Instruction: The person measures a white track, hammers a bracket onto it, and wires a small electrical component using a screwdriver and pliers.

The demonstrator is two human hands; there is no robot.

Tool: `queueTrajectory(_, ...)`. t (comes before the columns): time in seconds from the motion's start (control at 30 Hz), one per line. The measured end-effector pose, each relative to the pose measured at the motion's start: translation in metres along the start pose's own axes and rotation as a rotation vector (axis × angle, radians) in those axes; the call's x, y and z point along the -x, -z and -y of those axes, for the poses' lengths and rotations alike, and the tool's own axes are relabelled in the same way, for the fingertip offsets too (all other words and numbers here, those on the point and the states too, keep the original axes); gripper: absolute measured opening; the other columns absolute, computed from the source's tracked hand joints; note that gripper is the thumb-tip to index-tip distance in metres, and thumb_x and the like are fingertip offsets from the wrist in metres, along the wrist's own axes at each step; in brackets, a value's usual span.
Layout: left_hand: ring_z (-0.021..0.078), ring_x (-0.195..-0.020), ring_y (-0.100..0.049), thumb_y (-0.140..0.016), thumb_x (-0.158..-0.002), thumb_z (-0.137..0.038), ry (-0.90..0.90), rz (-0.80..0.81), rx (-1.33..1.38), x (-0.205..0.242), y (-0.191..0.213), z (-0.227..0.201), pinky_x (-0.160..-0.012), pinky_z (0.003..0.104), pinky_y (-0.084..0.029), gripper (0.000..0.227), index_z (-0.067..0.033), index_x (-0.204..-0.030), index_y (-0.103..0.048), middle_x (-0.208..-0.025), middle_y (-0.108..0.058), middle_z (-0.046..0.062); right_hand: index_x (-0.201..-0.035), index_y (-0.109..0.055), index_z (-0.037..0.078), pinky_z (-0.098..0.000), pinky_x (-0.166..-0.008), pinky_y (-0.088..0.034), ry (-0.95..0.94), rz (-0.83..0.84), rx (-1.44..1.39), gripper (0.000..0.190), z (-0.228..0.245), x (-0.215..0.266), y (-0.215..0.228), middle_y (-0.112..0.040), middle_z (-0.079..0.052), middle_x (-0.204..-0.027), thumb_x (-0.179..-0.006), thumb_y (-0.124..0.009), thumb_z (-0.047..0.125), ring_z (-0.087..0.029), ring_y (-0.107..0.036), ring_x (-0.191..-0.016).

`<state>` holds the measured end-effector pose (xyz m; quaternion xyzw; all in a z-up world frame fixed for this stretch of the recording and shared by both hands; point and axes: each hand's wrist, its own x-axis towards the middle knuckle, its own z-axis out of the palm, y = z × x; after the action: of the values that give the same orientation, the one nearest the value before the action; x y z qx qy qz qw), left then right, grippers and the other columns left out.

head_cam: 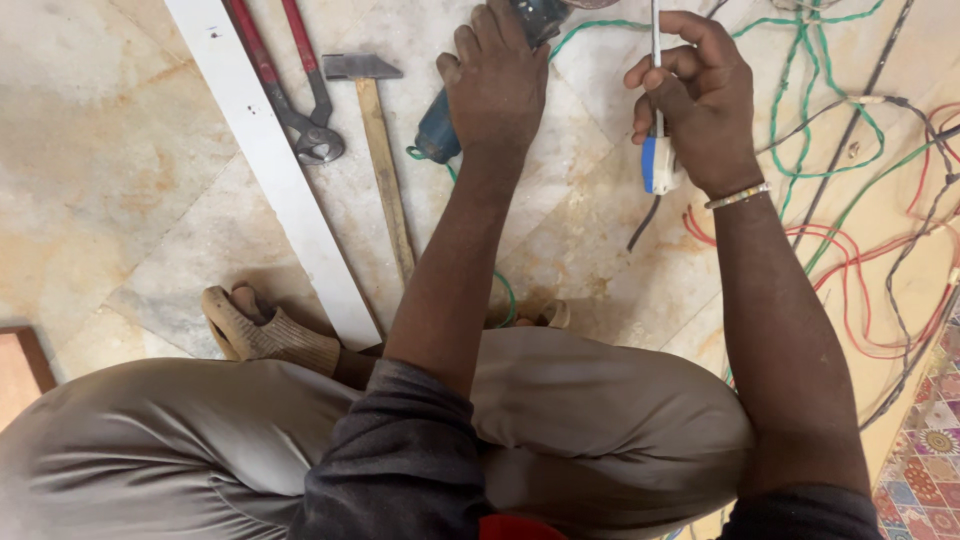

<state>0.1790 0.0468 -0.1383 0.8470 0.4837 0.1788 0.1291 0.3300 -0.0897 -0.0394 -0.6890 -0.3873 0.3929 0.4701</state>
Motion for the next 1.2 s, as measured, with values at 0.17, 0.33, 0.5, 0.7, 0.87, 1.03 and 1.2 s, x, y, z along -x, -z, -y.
queueTrajectory(0.17,0.0276,-0.1,-0.058,-0.07,-0.09,-0.049,-0.015,-0.02,-0.009,0.0,0.0,0.002,-0.08,0.049,-0.047,0.066,-0.0015,-0.131,-0.049,-0.117,-0.058,0.011,-0.153,-0.048,0.003,-0.0326,-0.065,-0.06,-0.079,-0.011,-0.222,0.043,-0.008,0.003,0.003,-0.072,-0.015,-0.109,-0.113,-0.065,0.003,-0.016,-0.068,-0.07)
queueTrajectory(0.33,0.0276,-0.098,-0.058,-0.07,-0.091,-0.048,-0.012,-0.019,0.026,0.0,0.004,0.0,-0.079,0.049,-0.047,0.061,-0.0013,-0.125,-0.053,-0.111,-0.059,0.01,-0.159,-0.049,0.004,-0.031,-0.066,-0.061,0.101,0.026,-0.088,0.047,-0.025,-0.003,-0.003,-0.07,-0.015,-0.113,-0.115,-0.066,0.003,-0.016,-0.069,-0.077)
queueTrajectory(0.5,0.028,-0.097,-0.06,-0.071,-0.088,-0.049,-0.018,-0.001,0.039,-0.005,0.0,0.0,-0.085,0.054,-0.046,0.053,-0.0048,-0.113,-0.058,-0.103,-0.06,0.009,-0.157,-0.054,0.004,-0.0275,-0.069,-0.058,0.253,-0.146,0.421,0.043,-0.042,0.001,-0.014,-0.062,-0.01,-0.113,-0.115,-0.06,0.006,-0.014,-0.065,-0.079)
queueTrajectory(0.7,0.0279,-0.094,-0.063,-0.072,-0.08,-0.045,0.025,0.049,-0.042,-0.019,-0.013,-0.008,-0.09,0.058,-0.046,0.044,-0.0076,-0.102,-0.064,-0.095,-0.065,0.009,-0.154,-0.053,0.003,-0.0246,-0.069,-0.059,0.359,-0.183,0.565,0.037,-0.052,0.002,-0.019,-0.062,-0.01,-0.106,-0.118,-0.06,0.005,-0.013,-0.065,-0.079)
queueTrajectory(0.87,0.0289,-0.091,-0.063,-0.07,-0.078,-0.036,0.026,0.049,0.031,-0.021,-0.019,-0.01,-0.078,0.055,-0.047,0.033,-0.0081,-0.095,-0.067,-0.093,-0.066,0.01,-0.156,-0.053,0.003,-0.0252,-0.073,-0.06,0.177,-0.196,0.175,0.048,-0.058,0.004,-0.02,-0.061,-0.006,-0.115,-0.11,-0.058,-0.01,-0.012,-0.067,-0.084)
queueTrajectory(1.03,0.0316,-0.089,-0.063,-0.071,-0.082,-0.039,-0.046,-0.029,0.091,-0.016,-0.02,-0.001,-0.075,0.054,-0.047,0.034,-0.0075,-0.093,-0.068,-0.091,-0.066,0.012,-0.155,-0.054,0.003,-0.0251,-0.075,-0.061,0.172,-0.18,0.203,0.048,-0.058,0.004,-0.021,-0.06,-0.007,-0.115,-0.11,-0.06,-0.01,-0.012,-0.069,-0.088)
queueTrajectory(1.2,0.0315,-0.087,-0.063,-0.073,-0.081,-0.04,-0.056,-0.098,0.105,-0.014,-0.021,0.0,-0.074,0.054,-0.047,0.035,-0.0076,-0.094,-0.068,-0.09,-0.066,0.012,-0.154,-0.055,0.003,-0.0252,-0.074,-0.062,0.28,-0.178,0.479,0.042,-0.054,0.001,-0.022,-0.061,-0.011,-0.117,-0.113,-0.063,-0.002,-0.013,-0.068,-0.087)
